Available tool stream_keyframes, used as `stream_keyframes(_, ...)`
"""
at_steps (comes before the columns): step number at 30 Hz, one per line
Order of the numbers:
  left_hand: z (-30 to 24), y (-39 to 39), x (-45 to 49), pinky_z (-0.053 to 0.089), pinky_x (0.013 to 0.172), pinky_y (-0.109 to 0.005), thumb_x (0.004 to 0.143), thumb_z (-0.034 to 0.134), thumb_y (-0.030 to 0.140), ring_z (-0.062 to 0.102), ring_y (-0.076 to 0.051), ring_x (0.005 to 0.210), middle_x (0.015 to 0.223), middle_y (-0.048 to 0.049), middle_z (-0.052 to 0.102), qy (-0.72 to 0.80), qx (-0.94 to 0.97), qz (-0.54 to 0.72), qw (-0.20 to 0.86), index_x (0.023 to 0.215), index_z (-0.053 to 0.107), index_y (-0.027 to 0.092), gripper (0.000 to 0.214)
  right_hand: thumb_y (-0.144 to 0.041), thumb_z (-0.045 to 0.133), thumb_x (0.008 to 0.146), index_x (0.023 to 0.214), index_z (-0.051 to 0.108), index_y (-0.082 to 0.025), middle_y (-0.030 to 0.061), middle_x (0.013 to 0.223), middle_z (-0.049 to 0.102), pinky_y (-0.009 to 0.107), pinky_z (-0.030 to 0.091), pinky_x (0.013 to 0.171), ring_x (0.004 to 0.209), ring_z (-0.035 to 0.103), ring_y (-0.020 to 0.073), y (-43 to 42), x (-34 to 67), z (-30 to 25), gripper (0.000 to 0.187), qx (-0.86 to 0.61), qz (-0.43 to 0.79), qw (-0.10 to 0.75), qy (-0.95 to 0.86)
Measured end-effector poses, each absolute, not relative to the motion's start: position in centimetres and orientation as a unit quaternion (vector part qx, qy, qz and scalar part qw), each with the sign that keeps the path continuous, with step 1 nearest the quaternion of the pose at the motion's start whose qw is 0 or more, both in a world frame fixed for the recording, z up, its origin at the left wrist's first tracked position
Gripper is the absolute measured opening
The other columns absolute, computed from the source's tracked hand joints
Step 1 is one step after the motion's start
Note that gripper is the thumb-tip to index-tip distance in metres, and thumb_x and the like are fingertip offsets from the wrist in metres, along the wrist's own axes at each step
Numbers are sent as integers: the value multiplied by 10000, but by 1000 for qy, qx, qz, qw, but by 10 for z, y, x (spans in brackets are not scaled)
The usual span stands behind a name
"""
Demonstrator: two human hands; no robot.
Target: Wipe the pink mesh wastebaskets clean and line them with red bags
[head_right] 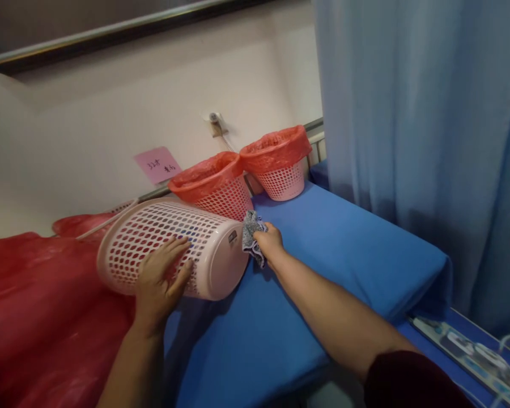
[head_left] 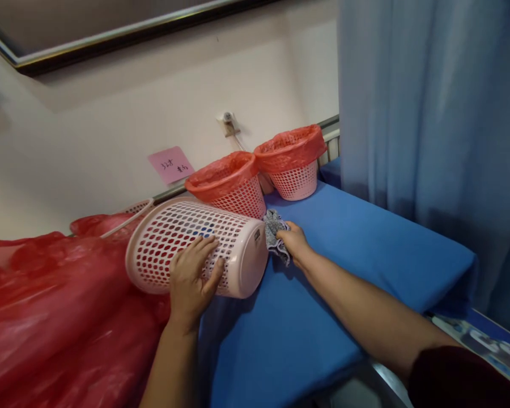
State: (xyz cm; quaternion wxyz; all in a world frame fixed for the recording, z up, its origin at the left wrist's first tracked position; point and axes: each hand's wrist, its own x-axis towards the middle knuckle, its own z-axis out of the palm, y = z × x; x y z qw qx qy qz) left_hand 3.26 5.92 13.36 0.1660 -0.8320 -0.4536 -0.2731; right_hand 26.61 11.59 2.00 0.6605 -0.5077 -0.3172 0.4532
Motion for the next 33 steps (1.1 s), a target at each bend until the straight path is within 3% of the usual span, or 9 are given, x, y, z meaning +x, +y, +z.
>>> stream_keyframes(5,135,46,32,419,1151,-537,920,585,497,599,-350,1348,1377,-150,696,-469,-830,-282,109,1222,663,205,426,-239,625,596,999,717,-211,-2,858,767,326,559,794,802,695,217,106,258,18,414,-513,431,670,-321)
stream_keyframes(9,128,35,62,347,1197,-604,769,789,511,511,-416,1410,1463,-227,590,-509,-813,-241,149,1394,543,145,765,-211,625,625,1230,674,-212,50,1058,780,405,559,942,939,709,239,94,265,14,607,-528,399,677,-322)
stream_keyframes(12,119,30,73,303,1224,-619,786,776,385,437,-424,1477,1548,-244,505,-509,-817,-215,163,1494,474,137,808,-203,608,680,1398,579,-213,99,1279,722,465,506,1076,1121,683,248,87,273,12,718,-531,341,701,-332)
stream_keyframes(15,114,30,69,345,1205,-598,816,743,377,455,-411,1466,1557,-228,499,-502,-820,-222,162,1506,481,155,770,-186,586,736,1464,528,-176,157,1410,625,497,448,1157,1294,606,270,76,271,11,730,-524,225,719,-397)
stream_keyframes(18,114,35,63,368,1191,-595,846,717,411,473,-415,1450,1560,-223,500,-499,-821,-227,161,1504,497,163,737,-150,599,747,1432,565,-174,166,1359,628,459,491,1118,1275,619,283,59,253,9,686,-520,180,649,-525)
stream_keyframes(23,113,42,59,400,1178,-583,850,711,406,511,-408,1417,1553,-218,512,-500,-820,-228,158,1491,512,157,716,-162,678,739,1148,714,-263,63,1122,735,363,563,947,1011,719,254,41,234,4,423,-574,250,475,-618)
stream_keyframes(26,110,45,56,412,1178,-572,827,741,399,526,-392,1410,1550,-189,522,-505,-817,-231,158,1483,518,205,719,-144,627,772,1151,709,-244,52,1029,751,353,574,908,954,725,244,52,247,5,400,-606,260,483,-576)
stream_keyframes(30,108,46,50,428,1179,-565,819,746,390,540,-380,1399,1530,-177,535,-495,-820,-248,147,1461,531,212,700,-139,556,820,1434,556,-176,141,1333,649,405,497,1098,1253,630,265,66,265,8,614,-587,215,556,-548)
stream_keyframes(33,110,42,47,444,1179,-542,821,739,375,555,-367,1376,1497,-171,551,-478,-827,-261,140,1440,542,204,672,-101,587,734,1306,665,-206,99,1261,680,360,506,1089,1202,654,236,58,262,7,587,-458,191,599,-628)
